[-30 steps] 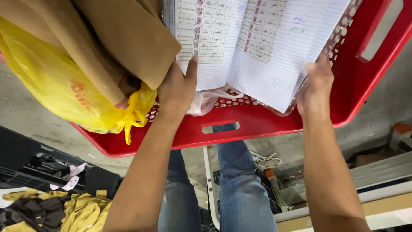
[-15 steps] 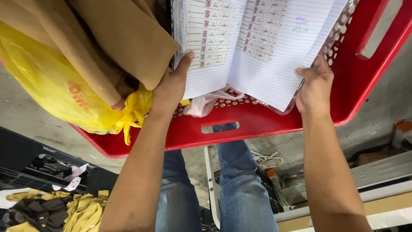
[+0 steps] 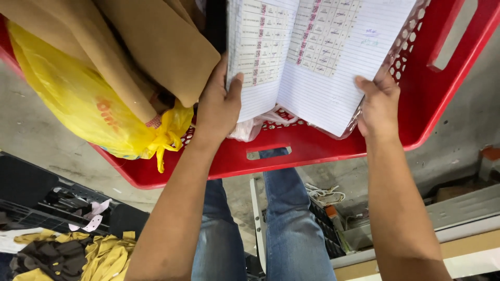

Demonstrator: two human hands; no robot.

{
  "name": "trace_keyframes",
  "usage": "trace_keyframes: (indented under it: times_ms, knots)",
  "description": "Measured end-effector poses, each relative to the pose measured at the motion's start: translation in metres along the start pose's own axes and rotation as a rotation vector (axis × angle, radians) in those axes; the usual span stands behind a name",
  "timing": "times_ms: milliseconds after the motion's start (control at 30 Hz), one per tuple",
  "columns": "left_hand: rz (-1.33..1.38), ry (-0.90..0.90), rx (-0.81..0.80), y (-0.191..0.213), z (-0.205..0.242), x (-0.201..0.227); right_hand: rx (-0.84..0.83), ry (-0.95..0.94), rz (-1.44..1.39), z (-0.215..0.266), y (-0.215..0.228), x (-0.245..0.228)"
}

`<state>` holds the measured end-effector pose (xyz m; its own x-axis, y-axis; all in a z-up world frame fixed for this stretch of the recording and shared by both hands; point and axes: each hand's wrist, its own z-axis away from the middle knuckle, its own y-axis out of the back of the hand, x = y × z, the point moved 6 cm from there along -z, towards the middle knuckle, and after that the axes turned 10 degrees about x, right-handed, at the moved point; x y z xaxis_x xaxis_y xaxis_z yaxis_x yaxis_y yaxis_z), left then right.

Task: The person sorts through a red plastic basket filled with various items, including notebooks, plastic bags, and bottles. They pick up a red notebook, flip through its pages, and then place it back. They also handle a yellow plastic bag and a brown cloth, moving them around within the basket.

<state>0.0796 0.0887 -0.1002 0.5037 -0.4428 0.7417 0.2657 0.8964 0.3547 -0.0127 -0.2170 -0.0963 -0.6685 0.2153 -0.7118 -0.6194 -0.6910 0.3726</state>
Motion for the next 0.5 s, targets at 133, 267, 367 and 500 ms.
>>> trace_keyframes:
  times_ms: [133,267,367,500]
  knots:
    - [-0.017,-0.06,0.017,0.0,0.008,0.004,-0.001,-0.035,-0.036,0.004,0.004,0.001]
    - [0.067,0.046,-0.003,0.006,0.011,0.004,-0.023,-0.091,-0.089,0.003,0.005,0.006]
    - [0.128,0.121,-0.019,0.006,0.009,-0.007,-0.03,-0.105,-0.104,0.001,0.005,0.011]
    - [0.264,0.155,-0.03,0.002,0.006,-0.029,-0.044,-0.113,-0.105,-0.002,0.005,0.015]
